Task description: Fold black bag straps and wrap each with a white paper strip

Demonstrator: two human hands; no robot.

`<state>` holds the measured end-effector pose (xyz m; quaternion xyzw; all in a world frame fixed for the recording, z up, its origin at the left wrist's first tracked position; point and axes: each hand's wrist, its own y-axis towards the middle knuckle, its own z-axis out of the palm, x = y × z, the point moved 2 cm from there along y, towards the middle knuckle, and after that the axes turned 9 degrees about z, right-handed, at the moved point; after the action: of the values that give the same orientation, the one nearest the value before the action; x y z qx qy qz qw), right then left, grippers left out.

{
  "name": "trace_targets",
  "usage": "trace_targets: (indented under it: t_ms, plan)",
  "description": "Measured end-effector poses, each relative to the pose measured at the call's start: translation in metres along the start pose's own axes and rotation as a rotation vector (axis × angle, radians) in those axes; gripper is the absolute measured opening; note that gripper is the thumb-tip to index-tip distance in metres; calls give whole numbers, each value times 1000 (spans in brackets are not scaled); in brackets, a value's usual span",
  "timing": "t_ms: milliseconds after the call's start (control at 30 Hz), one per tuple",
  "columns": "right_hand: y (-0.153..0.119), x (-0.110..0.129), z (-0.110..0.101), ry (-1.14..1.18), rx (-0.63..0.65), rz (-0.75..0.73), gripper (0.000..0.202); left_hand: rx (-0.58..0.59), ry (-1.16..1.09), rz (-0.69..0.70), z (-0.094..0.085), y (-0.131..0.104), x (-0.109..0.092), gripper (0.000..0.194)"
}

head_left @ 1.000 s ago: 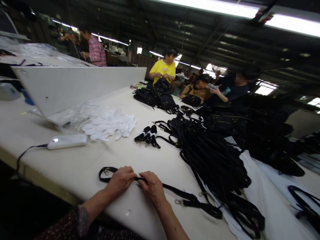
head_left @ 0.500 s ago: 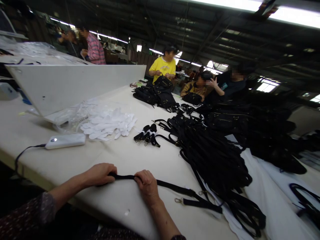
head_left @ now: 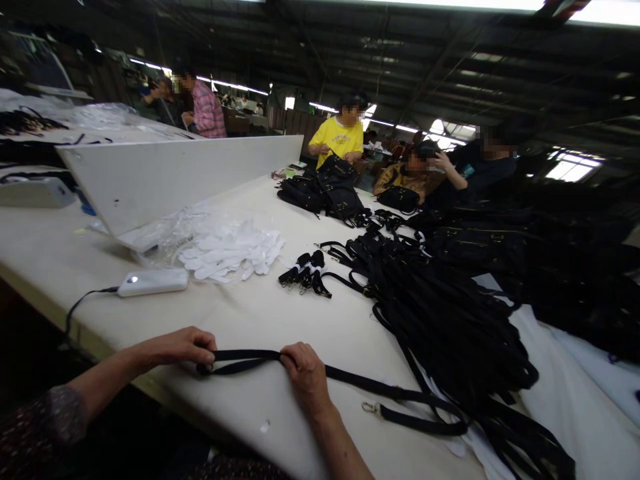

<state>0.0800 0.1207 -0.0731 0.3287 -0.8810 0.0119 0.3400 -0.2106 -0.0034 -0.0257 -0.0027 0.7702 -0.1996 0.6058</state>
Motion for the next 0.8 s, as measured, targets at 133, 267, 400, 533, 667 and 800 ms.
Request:
trace_targets:
  t_ms: [133,267,400,533,667,800]
  plan:
    - [1,-1,1,13,-4,5,7,38,-167,65,1,-11,0,25]
    - [0,-2,2,19,-9,5,8,47,-265,145,5,-16,0,35]
    - [0,-3,3,14,-14,7,7,0,-314,223,9,-13,1,30]
    - [0,-3,2,1,-16,8,7,-15,-412,294,17,-6,8,41]
    - [0,-2,2,-12,-17,5,7,-81,-460,398,28,4,11,48]
    - [0,1,0,-25,-14,5,7,-367,-171,264,27,12,12,44]
